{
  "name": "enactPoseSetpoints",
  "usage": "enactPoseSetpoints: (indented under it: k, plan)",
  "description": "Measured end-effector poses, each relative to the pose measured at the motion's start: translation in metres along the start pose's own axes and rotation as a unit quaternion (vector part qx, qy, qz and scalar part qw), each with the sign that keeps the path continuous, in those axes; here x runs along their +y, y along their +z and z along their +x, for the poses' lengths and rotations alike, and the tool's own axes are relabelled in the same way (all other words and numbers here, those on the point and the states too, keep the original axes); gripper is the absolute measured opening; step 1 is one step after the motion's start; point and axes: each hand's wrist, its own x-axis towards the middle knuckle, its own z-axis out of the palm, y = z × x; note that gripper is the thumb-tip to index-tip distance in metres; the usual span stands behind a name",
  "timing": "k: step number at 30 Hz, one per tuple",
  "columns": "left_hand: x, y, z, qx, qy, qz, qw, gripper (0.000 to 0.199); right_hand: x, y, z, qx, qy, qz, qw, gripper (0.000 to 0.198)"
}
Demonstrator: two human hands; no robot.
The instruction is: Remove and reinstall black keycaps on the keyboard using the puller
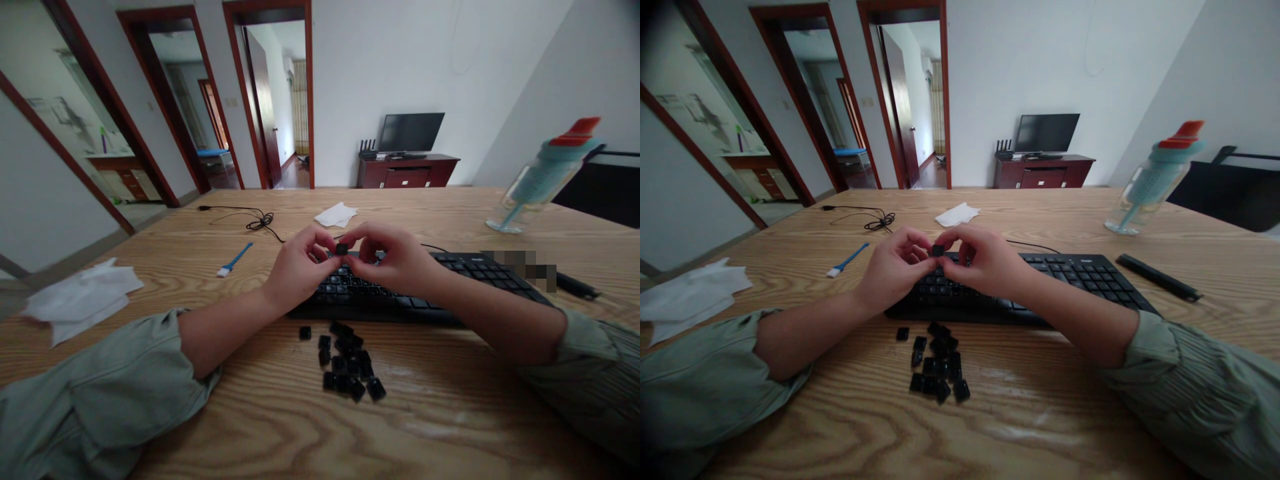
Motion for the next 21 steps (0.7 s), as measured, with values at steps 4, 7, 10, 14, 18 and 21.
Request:
enactPoseSetpoints:
  k: [4,7,10,14,18,21]
  plan:
    - [-0.0018,0.0011,-0.0015,0.000,0.016,0.013,1.000,0.018,0.0002,0.0017,-0.0006,0.000,0.018,0.013,1.000,0.023]
    - [-0.0024,0.0018,-0.0022,-0.004,0.024,0.019,1.000,0.017,-0.0014,0.0021,-0.0003,0.004,0.027,0.024,0.999,0.020]
    - [-0.0022,0.0020,-0.0027,-0.007,0.027,0.023,0.999,0.017,-0.0037,0.0018,0.0007,0.007,0.030,0.022,0.999,0.018]
    - [-0.0008,0.0014,-0.0037,-0.015,0.032,0.018,0.999,0.018,-0.0049,0.0014,0.0018,0.026,0.050,0.020,0.998,0.017]
    - [0.0009,0.0000,-0.0033,-0.034,0.030,-0.015,0.999,0.023,-0.0043,0.0017,0.0004,0.038,0.049,0.045,0.997,0.022]
    - [0.0014,-0.0017,-0.0014,-0.043,0.004,-0.048,0.998,0.027,-0.0035,0.0022,-0.0018,0.030,0.036,0.041,0.998,0.026]
